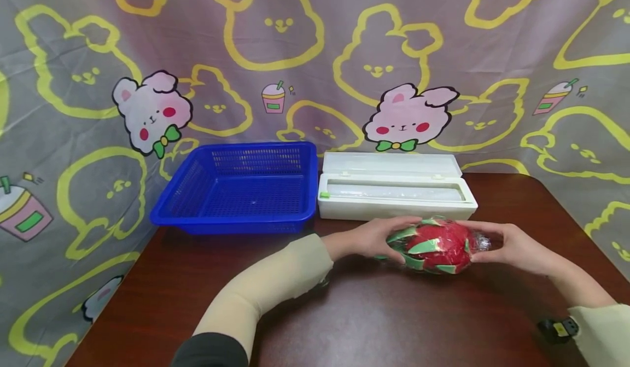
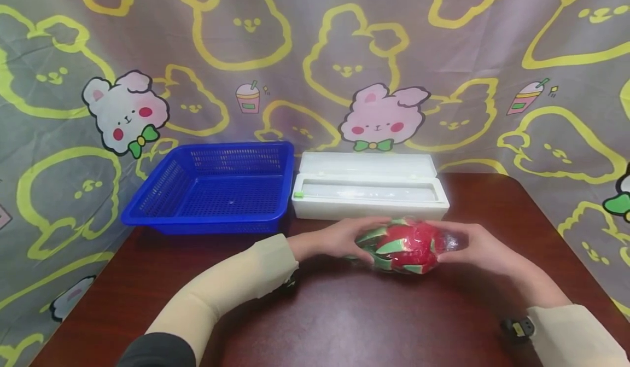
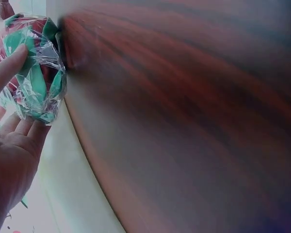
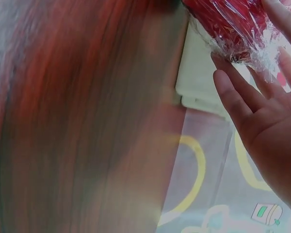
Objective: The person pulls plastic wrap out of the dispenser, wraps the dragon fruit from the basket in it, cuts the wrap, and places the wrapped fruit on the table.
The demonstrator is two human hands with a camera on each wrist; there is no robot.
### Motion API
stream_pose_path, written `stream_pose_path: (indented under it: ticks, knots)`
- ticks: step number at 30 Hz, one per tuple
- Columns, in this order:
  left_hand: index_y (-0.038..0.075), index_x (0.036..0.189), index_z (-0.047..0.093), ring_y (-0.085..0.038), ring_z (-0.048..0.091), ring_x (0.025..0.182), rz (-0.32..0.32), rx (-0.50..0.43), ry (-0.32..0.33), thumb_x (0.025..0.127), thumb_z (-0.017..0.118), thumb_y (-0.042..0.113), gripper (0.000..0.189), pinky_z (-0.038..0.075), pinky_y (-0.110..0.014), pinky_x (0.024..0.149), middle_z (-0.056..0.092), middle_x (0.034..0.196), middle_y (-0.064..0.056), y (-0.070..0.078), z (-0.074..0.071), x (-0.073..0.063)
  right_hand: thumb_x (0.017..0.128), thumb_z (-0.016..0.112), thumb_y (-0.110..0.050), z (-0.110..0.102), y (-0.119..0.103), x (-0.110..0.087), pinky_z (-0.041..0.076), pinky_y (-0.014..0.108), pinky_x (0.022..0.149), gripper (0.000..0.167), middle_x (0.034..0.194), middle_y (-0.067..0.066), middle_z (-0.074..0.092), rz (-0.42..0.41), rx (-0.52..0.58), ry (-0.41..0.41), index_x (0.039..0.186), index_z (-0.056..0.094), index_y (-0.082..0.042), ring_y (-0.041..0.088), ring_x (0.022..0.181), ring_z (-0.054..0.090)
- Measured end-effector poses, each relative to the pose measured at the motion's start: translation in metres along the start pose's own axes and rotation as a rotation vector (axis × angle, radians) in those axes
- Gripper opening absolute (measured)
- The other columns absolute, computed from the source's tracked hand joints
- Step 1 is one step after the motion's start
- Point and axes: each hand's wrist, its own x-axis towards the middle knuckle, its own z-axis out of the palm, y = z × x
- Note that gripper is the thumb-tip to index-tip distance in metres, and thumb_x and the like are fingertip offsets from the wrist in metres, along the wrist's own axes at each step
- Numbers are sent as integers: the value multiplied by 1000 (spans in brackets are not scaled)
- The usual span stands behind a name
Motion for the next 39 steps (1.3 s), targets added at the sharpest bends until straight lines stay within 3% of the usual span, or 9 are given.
stream_pose_path:
  ticks: [10,19,29,39]
  knots:
    - [23,153,29,5,32,130,32,-16,14,78,83,26,92,26,-13,102,43,148,8,7,16,26,76,81,-4,-20,16,-12,55,29,70,65,116,-19,61,-6,40,-13,135,55,-4,2,97,55]
    - [25,153,29,4,34,128,-15,22,14,79,82,27,91,28,-12,99,41,149,10,21,25,47,77,80,-4,-34,28,-25,55,28,70,66,116,-22,60,48,29,-9,137,52,-5,-1,97,55]
    - [25,152,30,5,35,125,-25,46,33,78,83,29,91,28,-9,96,41,148,12,34,32,67,78,79,-5,-53,41,-33,55,28,69,67,114,-29,56,109,1,9,138,51,-5,-6,96,54]
    - [27,152,29,3,37,123,-60,33,-16,76,84,29,94,31,-11,94,41,145,13,41,32,72,80,77,-4,-58,46,-43,55,28,68,65,116,-32,52,102,-12,9,139,49,-3,-8,97,50]
